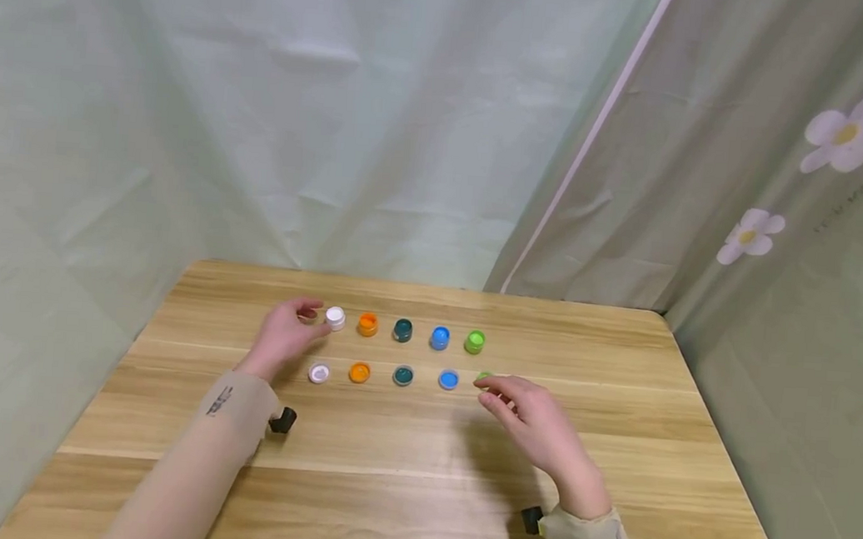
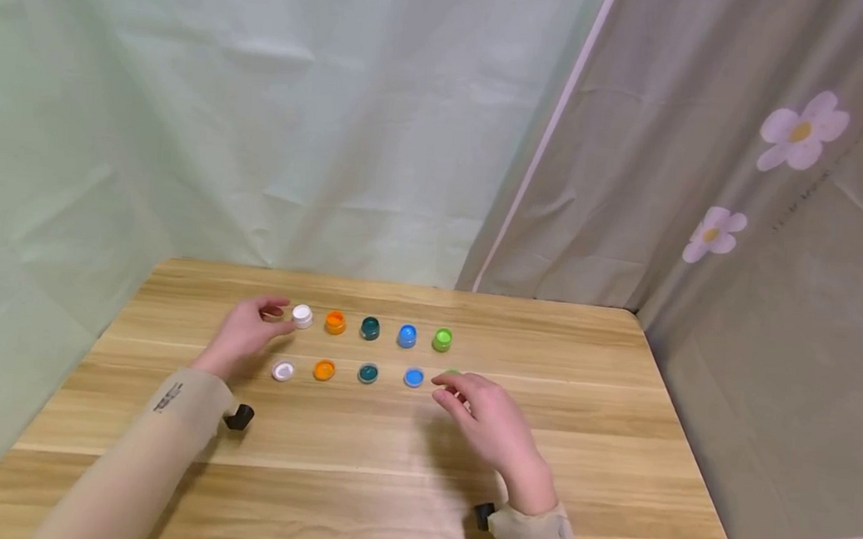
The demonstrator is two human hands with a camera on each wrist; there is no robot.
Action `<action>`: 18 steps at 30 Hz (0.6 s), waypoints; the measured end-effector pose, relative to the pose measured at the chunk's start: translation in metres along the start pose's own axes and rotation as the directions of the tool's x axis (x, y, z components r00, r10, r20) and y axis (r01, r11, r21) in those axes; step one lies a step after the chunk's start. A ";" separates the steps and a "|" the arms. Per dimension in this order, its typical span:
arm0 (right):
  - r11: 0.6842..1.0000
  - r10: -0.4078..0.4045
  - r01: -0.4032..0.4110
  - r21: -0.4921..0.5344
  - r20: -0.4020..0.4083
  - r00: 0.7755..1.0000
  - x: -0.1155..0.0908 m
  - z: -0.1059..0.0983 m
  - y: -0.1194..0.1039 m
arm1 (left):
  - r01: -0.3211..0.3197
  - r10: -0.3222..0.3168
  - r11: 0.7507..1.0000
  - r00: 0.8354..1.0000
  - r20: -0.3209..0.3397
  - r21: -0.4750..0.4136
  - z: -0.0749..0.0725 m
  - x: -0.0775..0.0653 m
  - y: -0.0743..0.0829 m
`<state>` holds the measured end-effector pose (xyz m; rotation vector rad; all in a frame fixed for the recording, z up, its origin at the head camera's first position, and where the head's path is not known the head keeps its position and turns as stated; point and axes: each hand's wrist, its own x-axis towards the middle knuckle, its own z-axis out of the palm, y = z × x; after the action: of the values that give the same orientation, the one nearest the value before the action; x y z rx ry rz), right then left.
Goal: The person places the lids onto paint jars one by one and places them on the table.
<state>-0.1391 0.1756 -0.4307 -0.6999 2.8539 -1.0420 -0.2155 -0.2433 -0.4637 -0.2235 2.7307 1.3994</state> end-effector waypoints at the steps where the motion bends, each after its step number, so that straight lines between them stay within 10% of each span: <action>1: 1.000 0.002 -0.002 0.004 0.001 1.000 0.000 0.000 0.000 | 0.009 -0.009 1.000 1.000 0.014 0.008 0.001 0.004 -0.001; 18: 1.000 -0.008 0.008 0.006 0.005 1.000 -0.001 0.002 0.003 | 0.021 -0.026 0.998 0.996 0.089 0.060 0.010 0.029 -0.011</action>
<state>-0.1389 0.1768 -0.4344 -0.7133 2.8450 -1.0471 -0.2427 -0.2441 -0.4817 -0.1841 2.6826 1.2888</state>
